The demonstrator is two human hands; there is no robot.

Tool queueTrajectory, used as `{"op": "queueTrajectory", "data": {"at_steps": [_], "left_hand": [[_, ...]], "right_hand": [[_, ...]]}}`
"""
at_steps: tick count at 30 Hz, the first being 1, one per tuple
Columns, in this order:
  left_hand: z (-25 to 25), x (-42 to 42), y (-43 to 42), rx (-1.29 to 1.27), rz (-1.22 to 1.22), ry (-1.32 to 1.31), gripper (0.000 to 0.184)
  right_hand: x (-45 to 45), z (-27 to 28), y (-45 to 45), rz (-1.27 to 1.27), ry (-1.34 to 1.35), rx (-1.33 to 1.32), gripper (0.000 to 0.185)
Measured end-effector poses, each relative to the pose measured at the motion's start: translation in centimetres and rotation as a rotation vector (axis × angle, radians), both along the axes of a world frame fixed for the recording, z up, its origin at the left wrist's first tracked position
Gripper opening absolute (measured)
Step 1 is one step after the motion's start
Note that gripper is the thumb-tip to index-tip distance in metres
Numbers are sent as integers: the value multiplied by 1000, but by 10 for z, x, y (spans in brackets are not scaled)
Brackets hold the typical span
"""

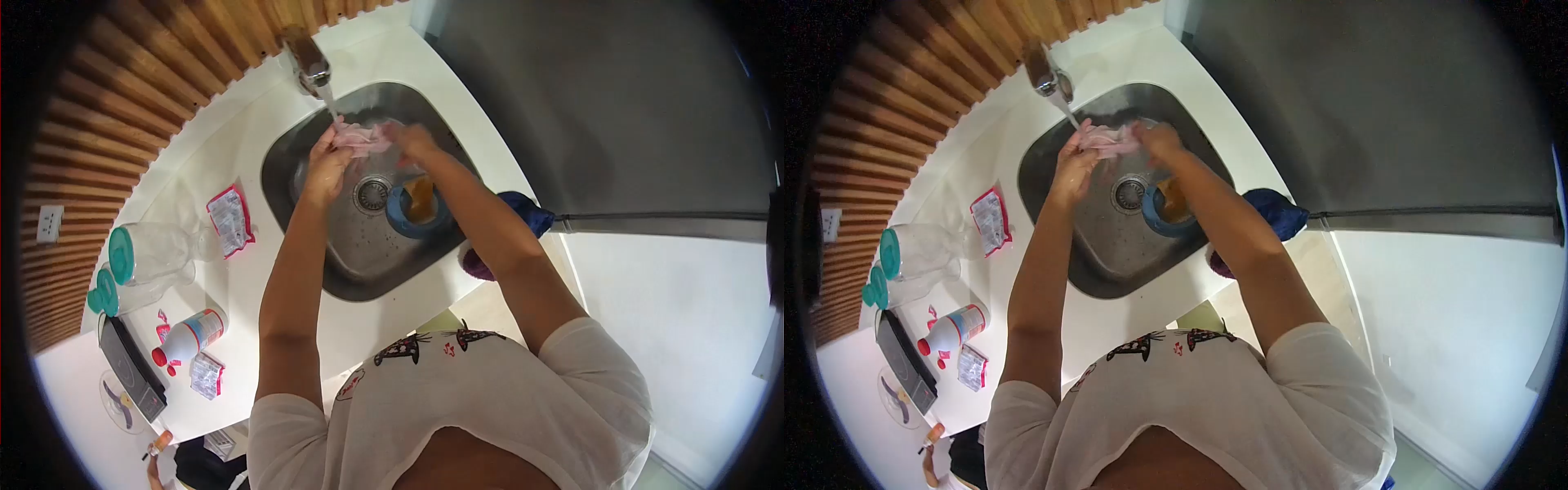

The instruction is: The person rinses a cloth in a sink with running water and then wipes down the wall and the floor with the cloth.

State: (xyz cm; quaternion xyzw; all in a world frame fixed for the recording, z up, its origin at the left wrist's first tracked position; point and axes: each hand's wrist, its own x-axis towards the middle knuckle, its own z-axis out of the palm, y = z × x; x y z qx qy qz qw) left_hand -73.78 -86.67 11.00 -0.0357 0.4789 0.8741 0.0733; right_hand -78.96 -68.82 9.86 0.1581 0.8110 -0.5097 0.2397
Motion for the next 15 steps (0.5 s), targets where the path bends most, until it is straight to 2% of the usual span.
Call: {"op": "queueTrajectory", "data": {"at_steps": [1,3,4,6,7,9,10,12,13,15], "left_hand": [[2,6,3,1,-20,-4,59],[7,11,4,67,-31,-19,53],[4,11,2,65,-34,-18,53],[-4,16,-9,396,-8,-163,45],[-20,14,-17,394,-2,-164,45],[-47,6,-24,307,103,-299,44],[-31,10,-17,311,108,-297,44],[-4,16,3,375,167,-477,39],[-8,14,5,379,171,-474,39],[-12,5,10,511,257,-290,42]], "right_hand": [[11,-6,-5,-20,-4,1,34],[25,-14,-23,-331,-287,-555,45],[25,-19,-31,-334,-285,-557,45],[27,-25,-49,-277,-195,-824,44],[27,-24,-58,-273,-200,-826,44],[23,-16,-69,-436,-75,-859,33],[26,-4,-72,-429,-75,-856,33],[31,11,-78,-398,-84,-982,28],[30,8,-78,-393,-83,-980,28],[29,13,-77,-229,119,-686,33]]}}
